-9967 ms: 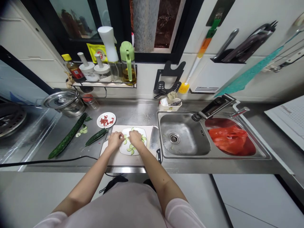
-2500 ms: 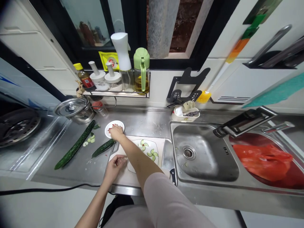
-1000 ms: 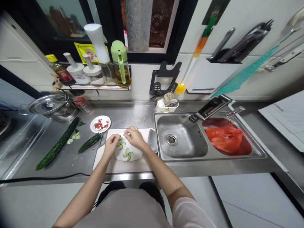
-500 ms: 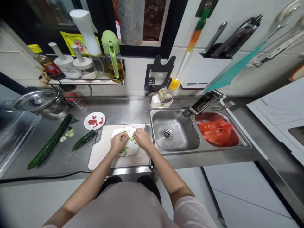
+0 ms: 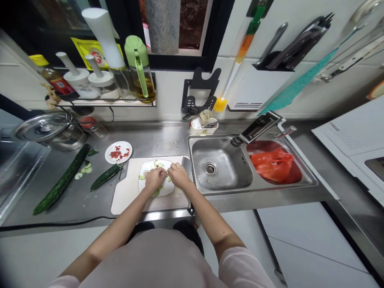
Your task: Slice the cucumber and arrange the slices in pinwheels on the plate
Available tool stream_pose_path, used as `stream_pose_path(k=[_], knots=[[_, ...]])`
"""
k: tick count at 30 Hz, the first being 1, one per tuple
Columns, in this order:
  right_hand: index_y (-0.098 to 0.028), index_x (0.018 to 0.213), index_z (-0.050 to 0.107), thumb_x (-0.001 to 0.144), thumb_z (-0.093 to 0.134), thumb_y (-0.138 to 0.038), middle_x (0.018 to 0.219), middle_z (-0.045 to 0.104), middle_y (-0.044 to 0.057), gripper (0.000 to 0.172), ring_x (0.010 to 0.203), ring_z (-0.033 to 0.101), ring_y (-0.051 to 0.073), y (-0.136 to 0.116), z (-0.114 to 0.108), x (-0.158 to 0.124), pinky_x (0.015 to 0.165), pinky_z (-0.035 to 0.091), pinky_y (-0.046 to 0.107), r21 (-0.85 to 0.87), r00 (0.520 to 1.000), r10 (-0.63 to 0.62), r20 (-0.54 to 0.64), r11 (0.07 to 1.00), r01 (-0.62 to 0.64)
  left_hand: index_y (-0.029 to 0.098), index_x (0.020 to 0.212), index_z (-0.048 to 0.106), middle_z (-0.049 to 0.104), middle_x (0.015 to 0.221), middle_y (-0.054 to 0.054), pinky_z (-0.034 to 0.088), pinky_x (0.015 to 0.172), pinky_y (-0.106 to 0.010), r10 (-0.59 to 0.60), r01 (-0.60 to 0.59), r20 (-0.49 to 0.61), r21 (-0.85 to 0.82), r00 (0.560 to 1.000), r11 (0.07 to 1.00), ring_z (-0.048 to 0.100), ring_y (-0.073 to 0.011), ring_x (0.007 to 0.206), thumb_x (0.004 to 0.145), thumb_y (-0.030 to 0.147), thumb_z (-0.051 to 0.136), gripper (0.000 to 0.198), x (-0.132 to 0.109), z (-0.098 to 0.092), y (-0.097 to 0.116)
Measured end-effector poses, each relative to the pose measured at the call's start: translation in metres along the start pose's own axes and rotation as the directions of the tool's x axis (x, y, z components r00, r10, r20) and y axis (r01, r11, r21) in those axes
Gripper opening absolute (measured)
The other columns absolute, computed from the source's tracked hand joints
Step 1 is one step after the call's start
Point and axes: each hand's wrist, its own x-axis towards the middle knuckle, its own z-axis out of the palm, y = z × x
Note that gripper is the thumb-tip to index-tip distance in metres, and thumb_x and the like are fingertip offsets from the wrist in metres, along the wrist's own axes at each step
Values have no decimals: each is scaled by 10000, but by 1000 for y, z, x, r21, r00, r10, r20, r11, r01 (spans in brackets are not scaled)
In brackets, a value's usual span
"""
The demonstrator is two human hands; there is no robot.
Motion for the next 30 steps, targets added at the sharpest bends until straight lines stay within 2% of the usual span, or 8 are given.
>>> stream_pose_path(k=[9,18,30], knots=[[-178,956,664,972,439,-265,1054,571,102,242,966,446,216,1,1,-1,802,356,310,27,1000,-5,0,1000,5,235,875,702,697,954,-59,314,848,-376,-22,18,45,89,999,996,574,-263,981,875,330,516,209,0,1,8],[-197,962,652,957,472,-260,1053,569,78,191,993,455,207,0,2,-6,797,356,289,125,986,167,-19,979,-164,240,852,701,701,940,-44,311,840,-378,-14,12,34,82,999,997,576,-252,970,871,319,510,208,1,3,7],[-203,897,645,934,502,-261,1005,582,72,159,957,463,206,-2,7,-4,784,356,286,155,973,230,-36,963,-222,233,824,710,699,917,-48,314,838,-368,-17,15,34,59,999,998,577,-248,962,851,311,540,188,2,3,7]])
